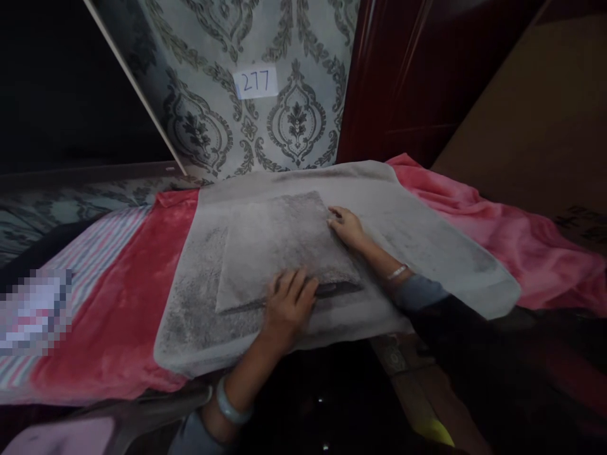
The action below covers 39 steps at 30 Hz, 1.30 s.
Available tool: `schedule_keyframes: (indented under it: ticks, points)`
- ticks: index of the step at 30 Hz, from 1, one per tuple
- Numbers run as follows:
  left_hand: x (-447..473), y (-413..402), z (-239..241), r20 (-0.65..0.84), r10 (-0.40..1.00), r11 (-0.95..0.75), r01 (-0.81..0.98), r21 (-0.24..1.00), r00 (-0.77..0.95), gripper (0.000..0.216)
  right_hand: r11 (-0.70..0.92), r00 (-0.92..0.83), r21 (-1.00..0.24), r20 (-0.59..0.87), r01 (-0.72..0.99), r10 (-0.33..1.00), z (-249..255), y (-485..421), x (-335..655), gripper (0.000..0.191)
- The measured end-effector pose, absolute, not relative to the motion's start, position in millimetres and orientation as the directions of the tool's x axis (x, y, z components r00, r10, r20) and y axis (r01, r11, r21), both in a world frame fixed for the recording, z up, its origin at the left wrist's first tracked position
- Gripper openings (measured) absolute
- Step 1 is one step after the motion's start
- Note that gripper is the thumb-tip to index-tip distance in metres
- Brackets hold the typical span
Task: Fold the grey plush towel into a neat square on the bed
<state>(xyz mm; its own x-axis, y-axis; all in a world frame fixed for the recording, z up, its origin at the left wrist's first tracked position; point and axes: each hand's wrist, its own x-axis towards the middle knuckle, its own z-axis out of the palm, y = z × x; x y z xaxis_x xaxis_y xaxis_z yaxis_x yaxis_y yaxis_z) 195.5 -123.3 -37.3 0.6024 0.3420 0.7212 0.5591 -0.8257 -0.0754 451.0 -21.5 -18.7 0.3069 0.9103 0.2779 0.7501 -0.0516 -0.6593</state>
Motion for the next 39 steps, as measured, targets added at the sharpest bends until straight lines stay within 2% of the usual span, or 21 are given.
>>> schedule_keyframes:
  ticks: [3,4,6,8,10,13,18,22,27,39]
  points:
    - [165,-122,-28,0.662,0.437,-0.786,0.616,-0.047,0.609,0.042,0.247,0.067,-0.537,0.499,0.807,0.864,-21,-90,436,0.044]
    - [156,-122,-27,0.63,0.473,-0.769,0.637,-0.046,0.616,0.046,0.307,-0.026,-0.486,0.503,0.818,0.864,-23,-113,430,0.046]
    - [141,-124,-30,0.542,0.545,-0.736,0.675,-0.056,0.64,0.05,0.405,-0.232,-0.39,0.419,0.827,0.878,-32,-150,421,0.05]
    - [130,-127,-38,0.443,0.608,-0.709,0.701,-0.071,0.659,0.053,0.424,-0.308,-0.355,0.34,0.833,0.889,-45,-175,417,0.053]
    - [120,-129,-45,0.387,0.643,-0.696,0.715,-0.064,0.661,0.053,0.403,-0.295,-0.36,0.319,0.841,0.901,-58,-187,419,0.053]
    - [108,-126,-43,0.38,0.67,-0.691,0.723,0.007,0.637,0.044,0.37,-0.241,-0.395,0.339,0.841,0.909,-64,-188,424,0.051]
    - [116,-103,-11,0.399,0.731,-0.644,0.753,0.136,0.553,0.043,0.316,-0.176,-0.395,0.352,0.862,0.919,-34,-161,405,0.047]
    - [137,-83,-1,0.303,0.753,-0.635,0.766,0.101,0.584,0.049,0.329,-0.225,-0.318,0.323,0.889,0.919,-22,-132,379,0.052]
    - [140,-72,-23,0.151,0.819,-0.562,0.827,0.021,0.553,0.061,0.313,-0.266,-0.274,0.194,0.909,0.944,-40,-122,371,0.055]
    - [117,-81,-28,0.149,0.881,-0.451,0.892,-0.018,0.449,0.065,0.315,-0.25,-0.263,0.253,0.912,0.935,-50,-125,370,0.054]
